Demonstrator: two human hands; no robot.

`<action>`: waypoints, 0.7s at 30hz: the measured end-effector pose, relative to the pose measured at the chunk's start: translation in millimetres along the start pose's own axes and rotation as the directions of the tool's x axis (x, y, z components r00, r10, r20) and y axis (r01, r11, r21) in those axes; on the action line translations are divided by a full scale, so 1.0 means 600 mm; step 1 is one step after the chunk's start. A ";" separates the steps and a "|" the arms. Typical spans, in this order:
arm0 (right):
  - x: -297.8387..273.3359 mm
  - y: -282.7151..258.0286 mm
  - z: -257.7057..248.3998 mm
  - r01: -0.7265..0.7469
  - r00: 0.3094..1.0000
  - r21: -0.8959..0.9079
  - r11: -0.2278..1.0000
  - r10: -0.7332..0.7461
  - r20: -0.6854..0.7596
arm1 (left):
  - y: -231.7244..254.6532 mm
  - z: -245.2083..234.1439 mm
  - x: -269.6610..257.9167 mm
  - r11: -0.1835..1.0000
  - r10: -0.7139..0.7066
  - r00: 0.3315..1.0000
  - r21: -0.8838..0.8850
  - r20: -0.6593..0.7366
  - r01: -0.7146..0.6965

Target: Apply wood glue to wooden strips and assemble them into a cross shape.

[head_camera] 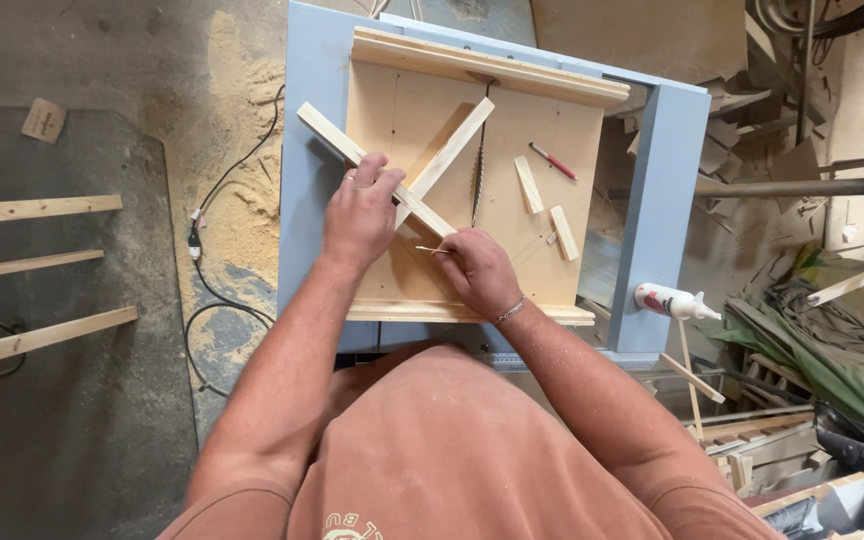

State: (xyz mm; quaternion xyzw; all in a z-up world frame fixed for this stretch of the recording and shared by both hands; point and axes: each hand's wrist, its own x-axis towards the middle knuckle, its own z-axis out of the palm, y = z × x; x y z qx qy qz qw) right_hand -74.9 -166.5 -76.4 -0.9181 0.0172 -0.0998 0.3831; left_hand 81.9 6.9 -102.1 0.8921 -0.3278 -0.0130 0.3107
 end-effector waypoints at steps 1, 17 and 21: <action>-0.001 -0.002 0.001 -0.002 1.000 0.001 1.000 0.002 -0.002 | -0.003 -0.005 0.003 1.000 0.002 1.000 0.001 0.002 -0.002; 0.057 -0.154 -0.024 -0.058 0.978 0.043 0.997 0.048 0.203 | -0.038 -0.022 0.033 0.954 0.134 0.941 0.216 0.310 -0.207; 0.057 -0.135 -0.014 -0.197 0.921 -0.084 0.977 0.214 0.327 | -0.044 -0.020 0.038 0.982 0.121 0.928 0.093 0.351 -0.163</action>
